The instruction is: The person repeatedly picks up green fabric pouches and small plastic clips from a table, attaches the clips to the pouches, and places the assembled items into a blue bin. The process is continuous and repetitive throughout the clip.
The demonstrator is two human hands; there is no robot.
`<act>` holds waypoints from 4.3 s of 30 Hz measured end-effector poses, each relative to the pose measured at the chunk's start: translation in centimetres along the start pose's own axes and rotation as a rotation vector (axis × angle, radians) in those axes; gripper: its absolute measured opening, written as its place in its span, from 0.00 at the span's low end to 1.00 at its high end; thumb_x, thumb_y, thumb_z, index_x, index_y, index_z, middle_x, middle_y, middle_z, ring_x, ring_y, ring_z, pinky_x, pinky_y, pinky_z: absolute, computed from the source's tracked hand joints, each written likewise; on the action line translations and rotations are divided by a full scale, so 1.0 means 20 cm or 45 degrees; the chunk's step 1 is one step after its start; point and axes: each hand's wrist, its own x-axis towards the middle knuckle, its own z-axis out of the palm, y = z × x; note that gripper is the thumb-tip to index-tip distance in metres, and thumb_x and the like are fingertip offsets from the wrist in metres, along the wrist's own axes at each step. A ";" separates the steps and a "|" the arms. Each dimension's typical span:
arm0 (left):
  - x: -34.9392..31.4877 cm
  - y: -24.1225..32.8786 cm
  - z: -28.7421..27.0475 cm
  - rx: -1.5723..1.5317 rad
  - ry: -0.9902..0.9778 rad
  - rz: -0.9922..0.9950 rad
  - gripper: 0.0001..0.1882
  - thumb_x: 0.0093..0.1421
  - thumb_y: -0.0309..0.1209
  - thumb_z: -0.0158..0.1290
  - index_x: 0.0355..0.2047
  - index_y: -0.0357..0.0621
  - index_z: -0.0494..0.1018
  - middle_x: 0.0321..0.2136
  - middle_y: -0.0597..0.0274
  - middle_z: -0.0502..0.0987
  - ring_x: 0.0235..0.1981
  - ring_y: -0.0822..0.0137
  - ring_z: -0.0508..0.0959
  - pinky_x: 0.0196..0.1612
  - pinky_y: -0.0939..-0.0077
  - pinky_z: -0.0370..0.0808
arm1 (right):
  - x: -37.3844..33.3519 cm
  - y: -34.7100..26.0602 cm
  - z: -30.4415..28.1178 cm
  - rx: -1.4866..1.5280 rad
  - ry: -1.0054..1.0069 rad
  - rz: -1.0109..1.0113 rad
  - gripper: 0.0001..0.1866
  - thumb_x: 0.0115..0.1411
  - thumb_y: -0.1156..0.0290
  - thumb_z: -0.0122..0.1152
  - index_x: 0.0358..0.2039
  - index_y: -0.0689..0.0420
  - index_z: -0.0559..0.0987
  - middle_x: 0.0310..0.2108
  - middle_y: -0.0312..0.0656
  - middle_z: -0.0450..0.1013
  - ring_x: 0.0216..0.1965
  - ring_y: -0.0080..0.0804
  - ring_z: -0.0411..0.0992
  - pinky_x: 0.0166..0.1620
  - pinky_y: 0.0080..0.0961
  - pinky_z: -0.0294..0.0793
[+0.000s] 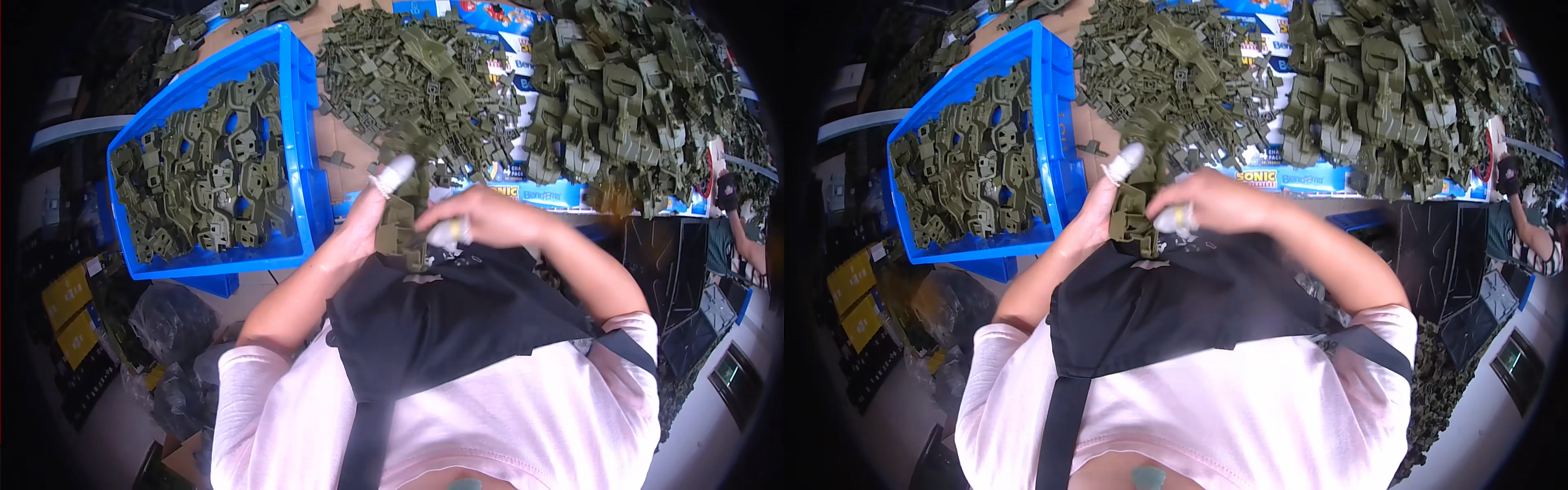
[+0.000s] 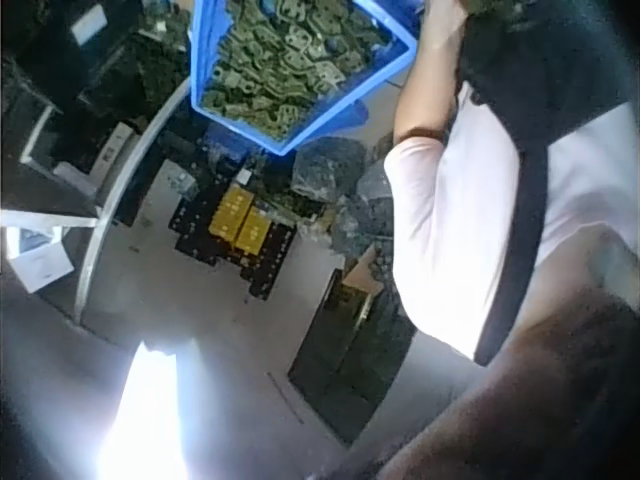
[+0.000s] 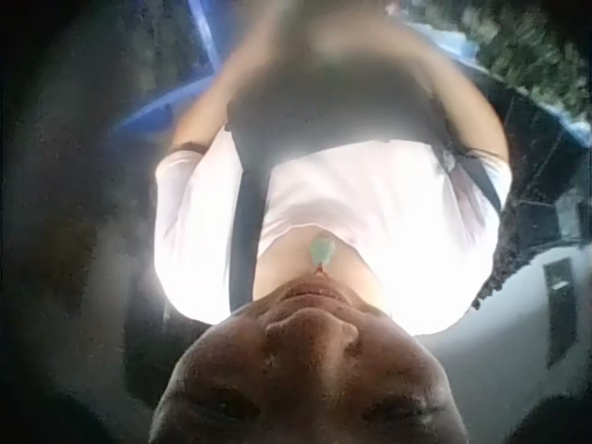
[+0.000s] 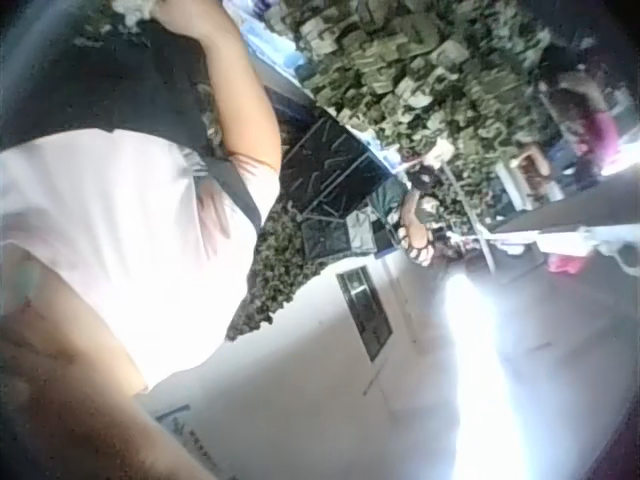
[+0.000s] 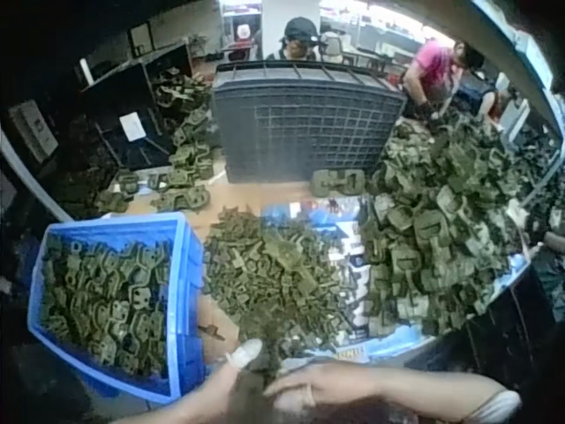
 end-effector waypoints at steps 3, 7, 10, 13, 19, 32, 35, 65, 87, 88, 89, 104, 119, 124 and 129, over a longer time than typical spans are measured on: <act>0.05 0.14 -0.07 0.079 0.008 0.295 0.25 0.56 0.51 0.50 0.44 0.44 0.69 0.36 0.61 0.76 0.34 0.65 0.77 0.36 0.68 0.76 | 0.13 0.20 -0.32 -0.309 0.822 0.103 0.22 0.54 0.60 0.59 0.48 0.54 0.72 0.43 0.47 0.72 0.47 0.38 0.70 0.49 0.29 0.68; 0.12 0.24 -0.09 0.169 0.086 0.513 0.24 0.57 0.49 0.50 0.43 0.42 0.69 0.34 0.60 0.75 0.34 0.65 0.77 0.36 0.68 0.77 | 0.35 0.69 -0.38 -0.995 1.154 0.496 0.30 0.53 0.60 0.56 0.54 0.59 0.65 0.46 0.57 0.68 0.52 0.50 0.63 0.56 0.37 0.58; 0.13 0.24 -0.11 0.280 0.150 0.778 0.22 0.59 0.40 0.51 0.50 0.51 0.59 0.41 0.60 0.72 0.37 0.61 0.76 0.38 0.63 0.77 | 0.41 0.64 -0.33 -0.713 1.313 0.378 0.26 0.53 0.65 0.55 0.52 0.59 0.68 0.46 0.58 0.68 0.50 0.52 0.65 0.56 0.38 0.59; 0.17 0.22 -0.16 0.285 0.137 0.878 0.24 0.59 0.37 0.51 0.53 0.53 0.56 0.43 0.61 0.69 0.39 0.61 0.75 0.39 0.60 0.77 | 0.35 0.54 -0.29 -0.363 1.485 0.192 0.23 0.53 0.72 0.55 0.51 0.58 0.70 0.47 0.55 0.69 0.51 0.49 0.65 0.54 0.32 0.63; 0.18 0.17 -0.03 0.388 0.207 1.166 0.38 0.54 0.29 0.55 0.59 0.53 0.46 0.45 0.62 0.65 0.45 0.68 0.69 0.46 0.71 0.70 | 0.28 0.16 0.11 0.225 1.077 -0.063 0.25 0.55 0.68 0.57 0.52 0.63 0.68 0.55 0.52 0.63 0.58 0.41 0.60 0.58 0.30 0.58; 0.05 0.22 -0.03 0.370 0.003 1.212 0.32 0.52 0.26 0.53 0.56 0.48 0.54 0.47 0.60 0.68 0.44 0.66 0.72 0.45 0.69 0.73 | 0.19 0.07 0.15 1.546 0.587 -0.095 0.36 0.57 0.65 0.57 0.62 0.58 0.52 0.58 0.43 0.56 0.52 0.28 0.63 0.50 0.25 0.65; -0.05 0.22 0.05 0.468 0.066 1.450 0.35 0.53 0.32 0.53 0.59 0.51 0.49 0.51 0.56 0.63 0.49 0.62 0.67 0.52 0.63 0.66 | 0.17 0.02 0.06 0.963 0.661 0.042 0.35 0.53 0.64 0.62 0.59 0.58 0.59 0.50 0.44 0.67 0.49 0.31 0.66 0.49 0.26 0.66; -0.42 0.36 -0.01 1.470 -0.258 0.413 0.47 0.44 0.29 0.64 0.61 0.42 0.49 0.60 0.54 0.54 0.61 0.64 0.55 0.62 0.70 0.53 | -0.24 0.08 0.05 0.331 0.447 0.084 0.34 0.50 0.65 0.63 0.58 0.55 0.62 0.60 0.46 0.57 0.58 0.43 0.59 0.59 0.33 0.56; -0.39 0.17 0.11 2.122 -0.101 0.823 0.41 0.39 0.24 0.59 0.57 0.47 0.60 0.49 0.48 0.68 0.52 0.51 0.68 0.49 0.65 0.68 | 0.04 -0.21 -0.02 -0.282 0.416 -0.190 0.40 0.45 0.78 0.59 0.61 0.49 0.57 0.45 0.50 0.68 0.50 0.46 0.66 0.53 0.34 0.65; -0.36 0.22 0.11 2.028 -0.140 1.021 0.45 0.39 0.28 0.62 0.60 0.47 0.54 0.53 0.48 0.63 0.56 0.53 0.63 0.53 0.65 0.65 | 0.03 -0.20 -0.02 -0.241 0.601 -0.266 0.40 0.46 0.78 0.60 0.61 0.50 0.57 0.48 0.50 0.67 0.52 0.44 0.65 0.54 0.33 0.64; -0.35 0.26 0.10 1.923 -0.185 1.211 0.51 0.40 0.33 0.64 0.62 0.46 0.48 0.57 0.48 0.58 0.59 0.54 0.59 0.56 0.64 0.61 | 0.02 -0.20 -0.02 -0.199 0.785 -0.349 0.39 0.46 0.77 0.60 0.60 0.50 0.57 0.50 0.49 0.66 0.54 0.42 0.64 0.56 0.32 0.63; -0.34 0.32 0.23 2.088 -0.269 1.278 0.50 0.43 0.42 0.64 0.62 0.42 0.49 0.56 0.42 0.59 0.59 0.48 0.58 0.58 0.59 0.58 | -0.21 -0.24 -0.12 -0.334 0.851 -0.319 0.45 0.40 0.68 0.70 0.59 0.55 0.59 0.51 0.45 0.65 0.52 0.39 0.65 0.56 0.31 0.62; 0.13 0.80 0.25 1.464 -0.161 1.025 0.41 0.37 0.27 0.68 0.53 0.45 0.62 0.53 0.56 0.66 0.55 0.65 0.65 0.55 0.70 0.64 | 0.15 0.01 -0.61 0.216 1.025 -0.203 0.35 0.41 0.71 0.69 0.52 0.55 0.67 0.51 0.41 0.63 0.54 0.31 0.61 0.58 0.28 0.57; 0.73 1.36 0.27 1.737 0.020 1.506 0.37 0.41 0.27 0.65 0.53 0.52 0.63 0.48 0.57 0.71 0.50 0.64 0.70 0.53 0.71 0.66 | 0.56 0.60 -1.19 0.039 1.204 0.073 0.40 0.48 0.61 0.66 0.59 0.55 0.58 0.61 0.52 0.49 0.64 0.43 0.44 0.60 0.33 0.53; 1.32 1.50 0.29 1.646 -0.279 1.248 0.41 0.42 0.13 0.55 0.57 0.52 0.58 0.55 0.57 0.62 0.53 0.62 0.66 0.55 0.74 0.63 | 0.88 1.03 -1.21 -0.713 1.044 0.455 0.27 0.57 0.50 0.51 0.55 0.45 0.66 0.58 0.54 0.56 0.62 0.52 0.47 0.58 0.52 0.51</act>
